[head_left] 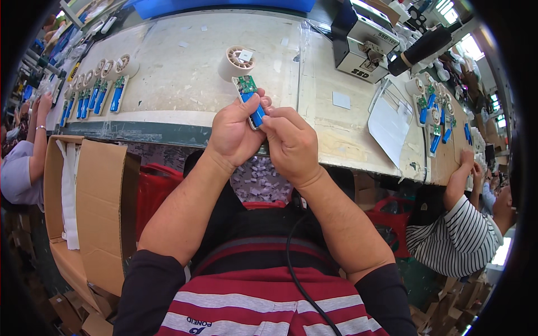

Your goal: Assembling small handheld fans by installing batteries and circuit boards into plastic housings at an industrial workbench.

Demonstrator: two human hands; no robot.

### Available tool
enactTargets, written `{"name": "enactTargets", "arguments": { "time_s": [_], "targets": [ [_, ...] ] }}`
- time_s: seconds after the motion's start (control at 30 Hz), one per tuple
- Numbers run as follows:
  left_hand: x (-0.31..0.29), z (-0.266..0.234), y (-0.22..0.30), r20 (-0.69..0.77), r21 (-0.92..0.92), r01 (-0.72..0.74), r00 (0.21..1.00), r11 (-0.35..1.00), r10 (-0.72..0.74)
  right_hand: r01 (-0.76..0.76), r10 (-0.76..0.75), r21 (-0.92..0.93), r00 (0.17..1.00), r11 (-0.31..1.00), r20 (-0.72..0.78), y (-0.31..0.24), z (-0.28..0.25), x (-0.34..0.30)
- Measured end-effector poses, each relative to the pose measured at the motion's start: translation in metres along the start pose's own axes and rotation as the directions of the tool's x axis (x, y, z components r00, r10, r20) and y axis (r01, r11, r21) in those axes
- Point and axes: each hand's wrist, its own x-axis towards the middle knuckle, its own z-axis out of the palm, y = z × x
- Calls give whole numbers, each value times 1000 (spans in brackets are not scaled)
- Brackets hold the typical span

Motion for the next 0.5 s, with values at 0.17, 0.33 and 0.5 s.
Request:
{"name": "enactTargets", "arguments": {
  "time_s": [0.17, 0.33, 0.5],
  "targets": [
    [0, 1, -4, 16, -9, -9, 1000, 1000, 10, -70, 68, 39, 996, 997, 51, -4, -7, -7],
    [-2, 4, 0, 0, -32, -31, 1000, 999, 31, -90, 89, 12, 994, 996, 65, -11, -3, -8],
    [-1, 6, 6, -32, 132, -65, 997, 989, 70, -135, 132, 10, 981, 991, 142, -12, -14, -6]
  ]
}}
